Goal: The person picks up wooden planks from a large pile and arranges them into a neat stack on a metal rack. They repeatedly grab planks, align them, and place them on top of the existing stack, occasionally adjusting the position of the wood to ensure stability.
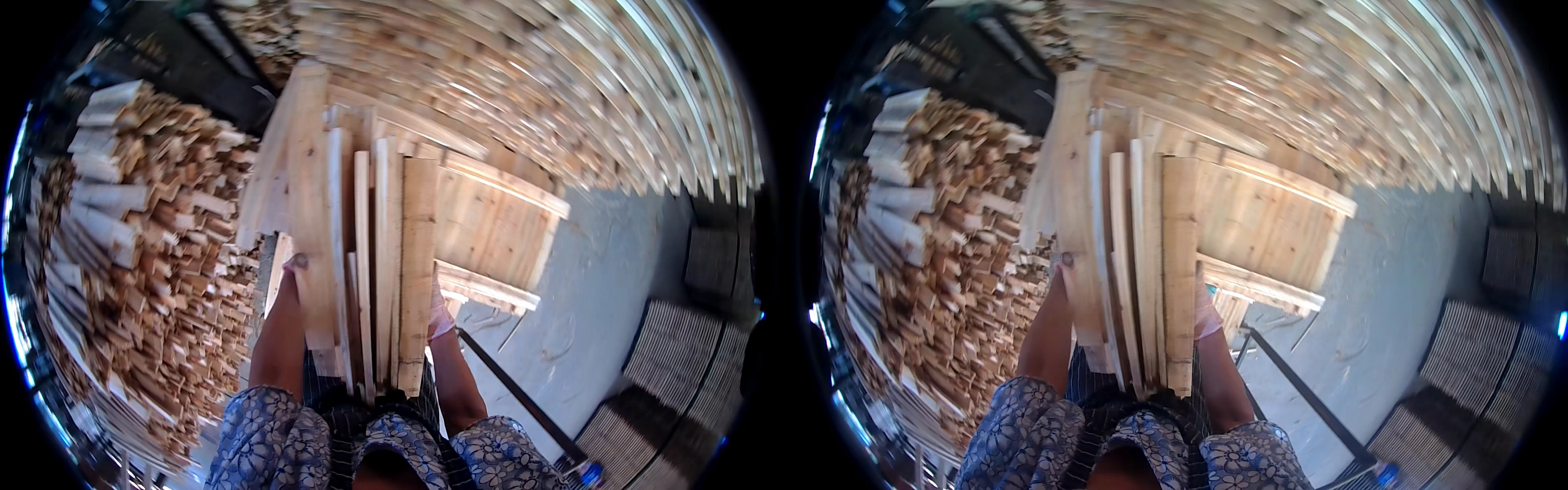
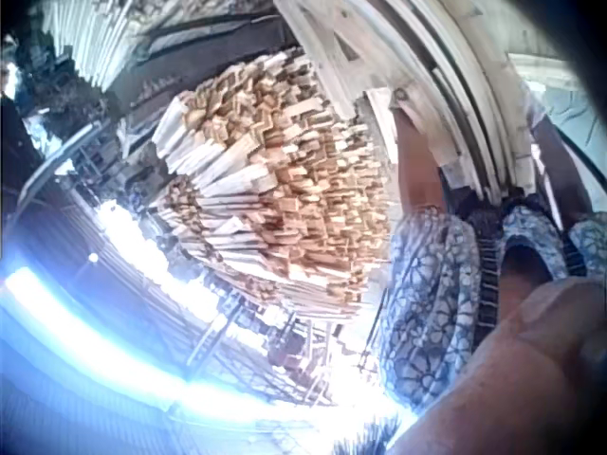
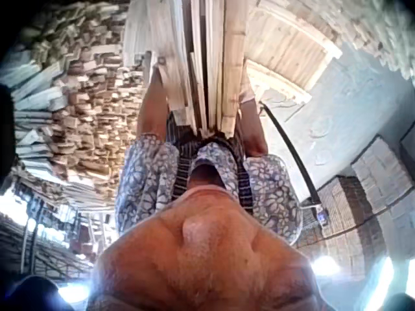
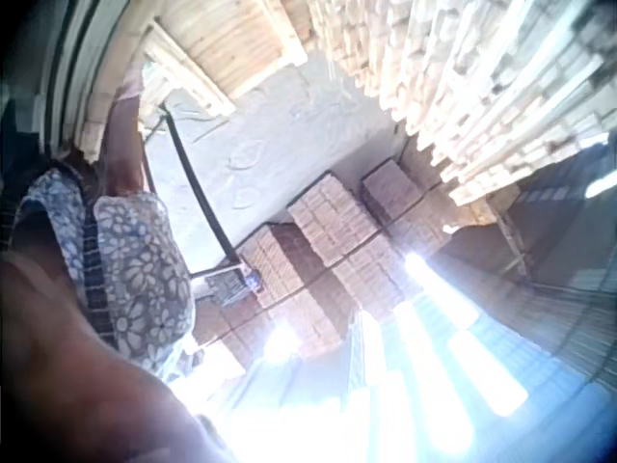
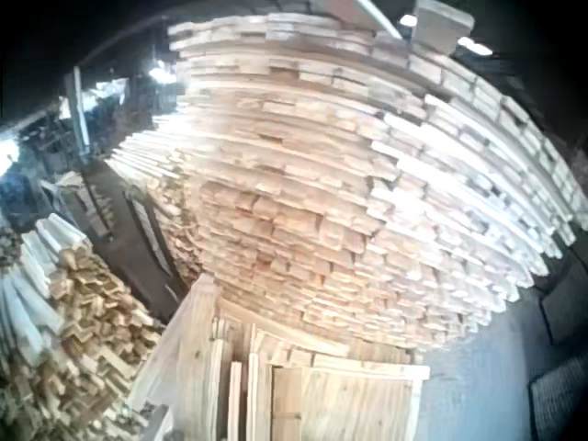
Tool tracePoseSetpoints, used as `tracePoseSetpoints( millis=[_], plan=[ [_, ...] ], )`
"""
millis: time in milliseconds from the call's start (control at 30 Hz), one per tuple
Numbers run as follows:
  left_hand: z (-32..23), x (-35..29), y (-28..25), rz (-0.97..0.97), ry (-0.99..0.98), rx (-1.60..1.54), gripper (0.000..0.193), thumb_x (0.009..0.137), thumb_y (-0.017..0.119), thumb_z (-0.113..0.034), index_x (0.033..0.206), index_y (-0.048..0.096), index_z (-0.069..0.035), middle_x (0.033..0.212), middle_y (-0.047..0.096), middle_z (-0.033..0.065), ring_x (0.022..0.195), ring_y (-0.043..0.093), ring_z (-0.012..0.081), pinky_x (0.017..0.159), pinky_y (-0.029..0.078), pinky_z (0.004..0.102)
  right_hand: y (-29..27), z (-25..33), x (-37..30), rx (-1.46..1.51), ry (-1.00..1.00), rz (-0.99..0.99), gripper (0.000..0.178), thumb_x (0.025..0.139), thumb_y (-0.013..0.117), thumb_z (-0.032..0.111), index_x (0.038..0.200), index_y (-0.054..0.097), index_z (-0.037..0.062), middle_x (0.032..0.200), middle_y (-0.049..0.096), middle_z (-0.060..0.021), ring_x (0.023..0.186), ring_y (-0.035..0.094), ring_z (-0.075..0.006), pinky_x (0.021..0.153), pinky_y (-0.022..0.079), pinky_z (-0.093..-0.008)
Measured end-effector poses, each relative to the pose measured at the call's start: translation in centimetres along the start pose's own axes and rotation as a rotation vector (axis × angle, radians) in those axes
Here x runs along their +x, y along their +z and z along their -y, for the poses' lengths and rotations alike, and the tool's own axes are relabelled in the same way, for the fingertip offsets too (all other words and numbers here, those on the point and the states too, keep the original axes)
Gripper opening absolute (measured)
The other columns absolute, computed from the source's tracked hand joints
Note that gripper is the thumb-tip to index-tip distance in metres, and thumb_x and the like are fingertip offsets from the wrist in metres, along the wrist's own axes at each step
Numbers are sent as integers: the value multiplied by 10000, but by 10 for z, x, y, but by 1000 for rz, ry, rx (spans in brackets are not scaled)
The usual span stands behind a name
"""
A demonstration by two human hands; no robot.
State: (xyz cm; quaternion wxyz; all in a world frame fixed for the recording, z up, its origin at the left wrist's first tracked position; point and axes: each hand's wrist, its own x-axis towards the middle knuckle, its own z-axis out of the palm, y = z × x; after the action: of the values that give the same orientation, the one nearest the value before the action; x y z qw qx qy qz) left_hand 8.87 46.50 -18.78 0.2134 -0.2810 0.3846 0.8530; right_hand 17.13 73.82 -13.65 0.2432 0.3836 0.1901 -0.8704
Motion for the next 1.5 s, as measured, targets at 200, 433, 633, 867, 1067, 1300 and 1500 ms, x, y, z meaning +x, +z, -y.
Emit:
tracePoseSetpoints(
  millis=[200,433,633,867,1067,1300,1500],
  plan=[
    [101,113,145,217,-150,93,767,934,585,-657,1423,536,-68,1270,667,80,1089,657,209,996,516,365,-106,114,-33,-108,-422,-252,810,923,513,731,1452,516,118,1329,632,-74,1173,619,-257,1012,529,-411],
    [180,92,241,35,91,1083,942,860,652,-665,1510,379,-39,1408,538,203,1247,555,314,1052,460,411,-137,251,10,-913,-491,-867,1098,853,678,640,1618,122,82,1581,327,-234,1453,363,-352,1168,353,-433],
    [202,77,278,-221,40,1543,992,805,755,-429,1549,238,-27,1446,451,313,1258,542,439,1061,445,481,-190,267,18,-1266,-678,-835,1164,790,757,456,1614,52,35,1601,287,-290,1451,377,-388,1158,359,-387],
    [121,54,225,-184,76,1315,658,900,582,-147,1514,344,-132,1294,633,254,1187,629,390,965,508,451,-236,274,-11,-1373,-571,-743,925,849,611,266,1603,146,1,1567,391,-231,1395,448,-341,1139,353,-358],
    [9,60,125,-342,348,1223,827,868,607,-75,1601,232,-162,1443,511,252,1264,549,379,1066,441,413,-261,233,-34,-1096,-477,-813,861,845,612,96,1598,196,53,1451,517,-199,1290,530,-329,1117,387,-374],
    [-63,150,-27,-761,445,2190,772,863,693,-289,1536,315,-296,1538,329,236,1390,372,458,1069,353,624,-240,174,-61,-773,-489,-900,762,883,661,128,1562,323,52,1386,560,-155,1226,551,-267,1097,409,-376],
    [-81,147,-55,-687,338,2206,728,863,685,-331,1508,348,-298,1555,313,246,1400,364,485,1056,350,640,-87,138,-83,-662,-607,-776,679,920,654,141,1516,360,1,1382,546,-134,1191,557,-242,1044,457,-360]
  ],
)
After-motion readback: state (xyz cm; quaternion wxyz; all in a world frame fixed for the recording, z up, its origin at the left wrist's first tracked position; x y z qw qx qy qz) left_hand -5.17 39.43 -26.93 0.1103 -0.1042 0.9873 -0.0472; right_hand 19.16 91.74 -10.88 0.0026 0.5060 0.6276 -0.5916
